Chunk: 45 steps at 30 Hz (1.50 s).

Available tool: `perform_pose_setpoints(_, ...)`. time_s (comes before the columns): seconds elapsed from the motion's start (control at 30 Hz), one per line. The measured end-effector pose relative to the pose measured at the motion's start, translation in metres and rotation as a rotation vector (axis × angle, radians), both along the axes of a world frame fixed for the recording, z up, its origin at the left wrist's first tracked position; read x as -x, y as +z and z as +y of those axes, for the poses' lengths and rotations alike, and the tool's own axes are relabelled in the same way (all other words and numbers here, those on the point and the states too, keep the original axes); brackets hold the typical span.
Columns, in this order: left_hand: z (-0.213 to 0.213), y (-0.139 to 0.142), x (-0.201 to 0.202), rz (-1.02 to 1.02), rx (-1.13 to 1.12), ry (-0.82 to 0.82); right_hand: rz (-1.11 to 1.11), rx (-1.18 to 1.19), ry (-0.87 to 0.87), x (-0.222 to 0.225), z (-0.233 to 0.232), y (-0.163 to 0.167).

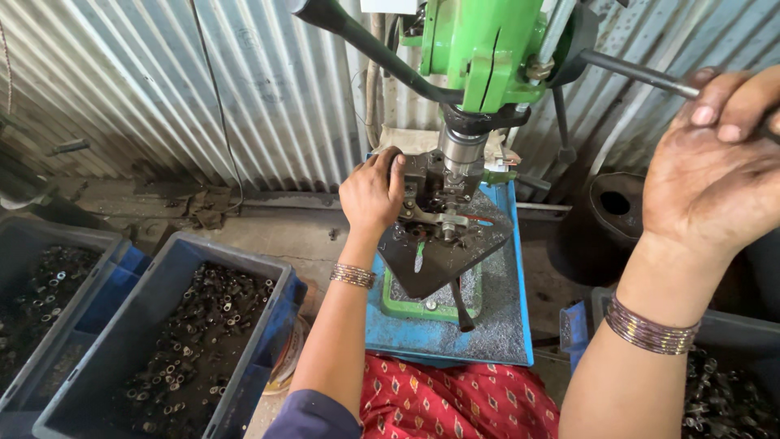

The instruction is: The person operates a bench drill press, placing small metal fittings into a jig under the bit and pulling the feed lever to drill them one at a time. They move finished parts into a bin beside the machine and continue drilling more parts from the supply trays.

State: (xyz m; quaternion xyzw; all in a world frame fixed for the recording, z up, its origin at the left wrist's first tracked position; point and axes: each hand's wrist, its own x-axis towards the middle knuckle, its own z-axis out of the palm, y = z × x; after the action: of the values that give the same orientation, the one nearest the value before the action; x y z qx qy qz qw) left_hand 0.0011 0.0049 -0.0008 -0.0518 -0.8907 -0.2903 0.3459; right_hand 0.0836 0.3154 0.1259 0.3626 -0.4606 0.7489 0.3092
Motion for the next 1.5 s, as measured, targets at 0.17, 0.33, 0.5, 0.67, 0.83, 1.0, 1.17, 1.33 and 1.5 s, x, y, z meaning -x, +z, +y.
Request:
perform_pose_setpoints(0.17, 0.000, -0.001, 0.000, 0.020, -0.002, 0.003, 0.001, 0.010, 0.002, -0.001, -0.001, -0.002)
perform_pose_setpoints(0.33, 0.000, -0.002, 0.001, 0.023, 0.002, 0.008, 0.000, 0.017, -0.001, -0.002, -0.002, -0.003)
perform_pose_setpoints(0.5, 0.000, -0.002, 0.001, 0.010, -0.002, 0.012, 0.002, 0.021, 0.000, -0.002, -0.003, -0.005)
perform_pose_setpoints(0.67, 0.001, -0.002, 0.000, -0.001, -0.002, 0.018, 0.000, 0.022, -0.003, -0.003, -0.004, -0.006)
perform_pose_setpoints(0.83, 0.000, -0.002, 0.000, 0.012, -0.008, 0.012, 0.003, 0.028, 0.001, -0.004, -0.005, -0.007)
perform_pose_setpoints(1.0, 0.000, -0.002, -0.001, 0.021, -0.010, 0.006, 0.006, 0.030, -0.003, -0.006, -0.005, -0.008)
perform_pose_setpoints(1.17, 0.000, -0.002, -0.001, 0.019, -0.014, 0.010, 0.005, 0.034, -0.004, -0.007, -0.005, -0.010)
perform_pose_setpoints(1.33, 0.000, -0.003, 0.001, 0.019, -0.009, 0.011, 0.005, 0.039, -0.002, -0.007, -0.006, -0.011)
perform_pose_setpoints(1.5, 0.000, -0.004, 0.002, 0.018, 0.005, 0.025, 0.004, 0.042, 0.000, -0.008, -0.007, -0.012)
